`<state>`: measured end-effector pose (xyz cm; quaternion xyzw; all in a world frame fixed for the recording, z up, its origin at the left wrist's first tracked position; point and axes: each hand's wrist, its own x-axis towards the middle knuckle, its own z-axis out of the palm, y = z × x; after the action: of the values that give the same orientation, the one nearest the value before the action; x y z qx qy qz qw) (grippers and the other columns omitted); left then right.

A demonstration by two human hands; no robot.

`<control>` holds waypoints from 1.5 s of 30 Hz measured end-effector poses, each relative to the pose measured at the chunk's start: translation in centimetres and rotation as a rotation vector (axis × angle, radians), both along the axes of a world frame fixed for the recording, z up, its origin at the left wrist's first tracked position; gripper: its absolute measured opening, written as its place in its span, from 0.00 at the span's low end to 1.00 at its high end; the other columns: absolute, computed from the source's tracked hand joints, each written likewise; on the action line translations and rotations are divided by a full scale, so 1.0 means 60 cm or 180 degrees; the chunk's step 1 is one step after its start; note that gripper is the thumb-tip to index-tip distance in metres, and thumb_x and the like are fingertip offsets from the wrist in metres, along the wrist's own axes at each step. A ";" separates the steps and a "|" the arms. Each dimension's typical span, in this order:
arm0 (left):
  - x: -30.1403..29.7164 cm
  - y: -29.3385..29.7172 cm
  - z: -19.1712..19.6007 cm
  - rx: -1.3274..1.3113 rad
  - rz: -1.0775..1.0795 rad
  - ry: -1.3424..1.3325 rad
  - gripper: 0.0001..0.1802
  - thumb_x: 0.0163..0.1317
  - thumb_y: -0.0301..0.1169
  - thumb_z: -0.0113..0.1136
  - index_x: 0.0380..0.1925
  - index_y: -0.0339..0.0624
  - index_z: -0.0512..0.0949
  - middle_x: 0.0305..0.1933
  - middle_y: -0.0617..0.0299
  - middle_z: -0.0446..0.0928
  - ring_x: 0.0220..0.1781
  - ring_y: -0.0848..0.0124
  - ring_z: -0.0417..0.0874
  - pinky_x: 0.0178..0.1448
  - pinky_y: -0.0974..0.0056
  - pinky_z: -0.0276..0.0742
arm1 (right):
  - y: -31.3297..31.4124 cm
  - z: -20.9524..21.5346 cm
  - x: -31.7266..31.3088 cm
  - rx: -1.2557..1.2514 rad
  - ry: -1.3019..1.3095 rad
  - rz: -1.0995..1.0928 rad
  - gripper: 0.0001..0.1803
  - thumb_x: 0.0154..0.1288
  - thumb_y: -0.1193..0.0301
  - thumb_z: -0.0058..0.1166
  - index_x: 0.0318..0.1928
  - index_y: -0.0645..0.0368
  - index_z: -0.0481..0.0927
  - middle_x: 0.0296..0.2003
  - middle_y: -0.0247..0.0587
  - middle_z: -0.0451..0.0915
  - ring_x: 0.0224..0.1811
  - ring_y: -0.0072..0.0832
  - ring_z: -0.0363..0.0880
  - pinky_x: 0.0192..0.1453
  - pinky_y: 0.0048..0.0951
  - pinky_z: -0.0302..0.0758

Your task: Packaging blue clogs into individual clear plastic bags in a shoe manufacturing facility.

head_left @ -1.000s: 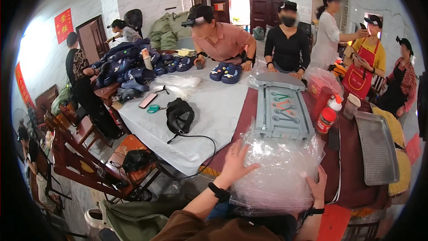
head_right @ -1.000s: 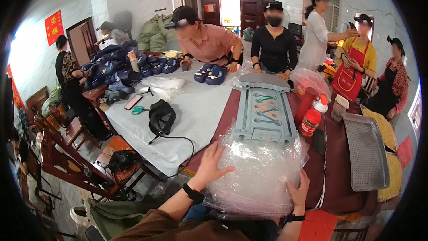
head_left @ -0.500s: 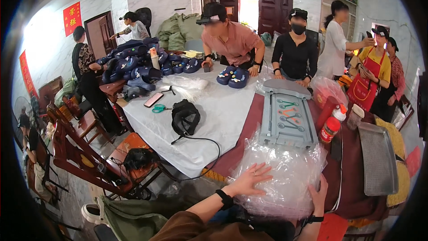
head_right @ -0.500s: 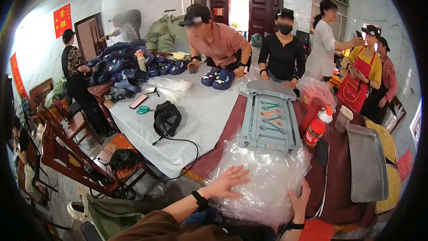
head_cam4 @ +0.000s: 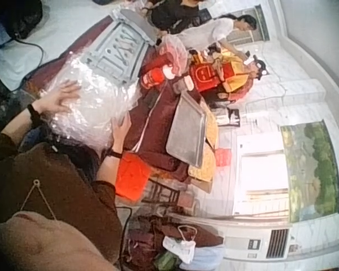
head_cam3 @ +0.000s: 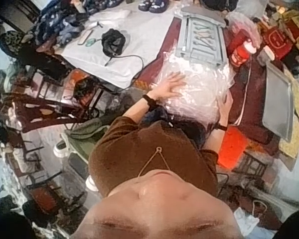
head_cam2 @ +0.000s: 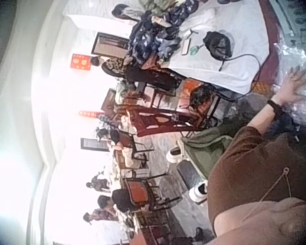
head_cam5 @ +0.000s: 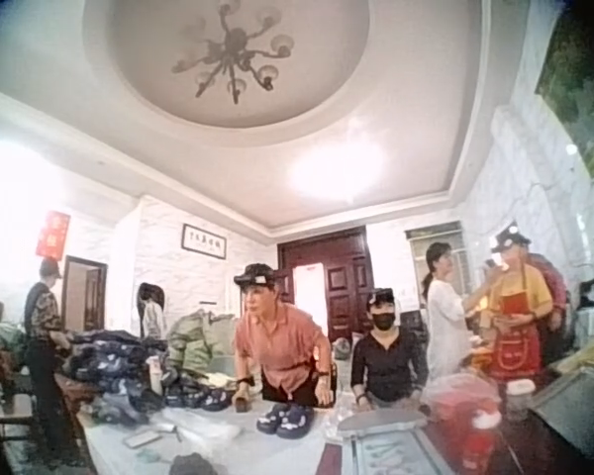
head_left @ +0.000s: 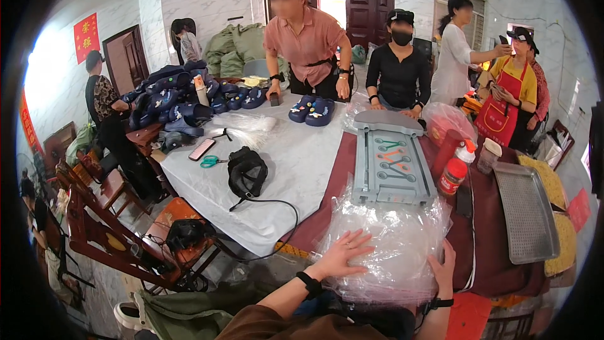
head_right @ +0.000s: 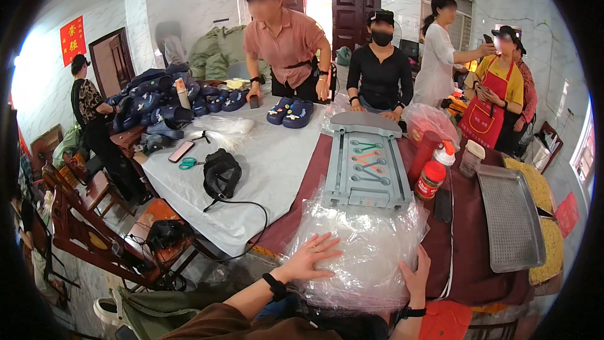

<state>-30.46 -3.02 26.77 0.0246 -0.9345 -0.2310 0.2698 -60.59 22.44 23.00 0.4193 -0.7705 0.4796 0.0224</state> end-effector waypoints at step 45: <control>0.152 -0.080 0.088 0.0529 0.0379 0.0088 0.33 0.62 0.43 0.69 0.67 0.49 0.73 0.76 0.45 0.62 0.76 0.47 0.62 0.77 0.49 0.59 | -0.037 0.161 0.176 0.1286 0.0845 0.1681 0.38 0.50 0.50 0.72 0.57 0.59 0.81 0.63 0.52 0.75 0.66 0.50 0.70 0.71 0.47 0.63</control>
<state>-21.32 -7.83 32.08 0.0992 -0.9052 -0.2915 0.2929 -50.02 20.23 32.64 0.6586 -0.7052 0.2483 -0.0858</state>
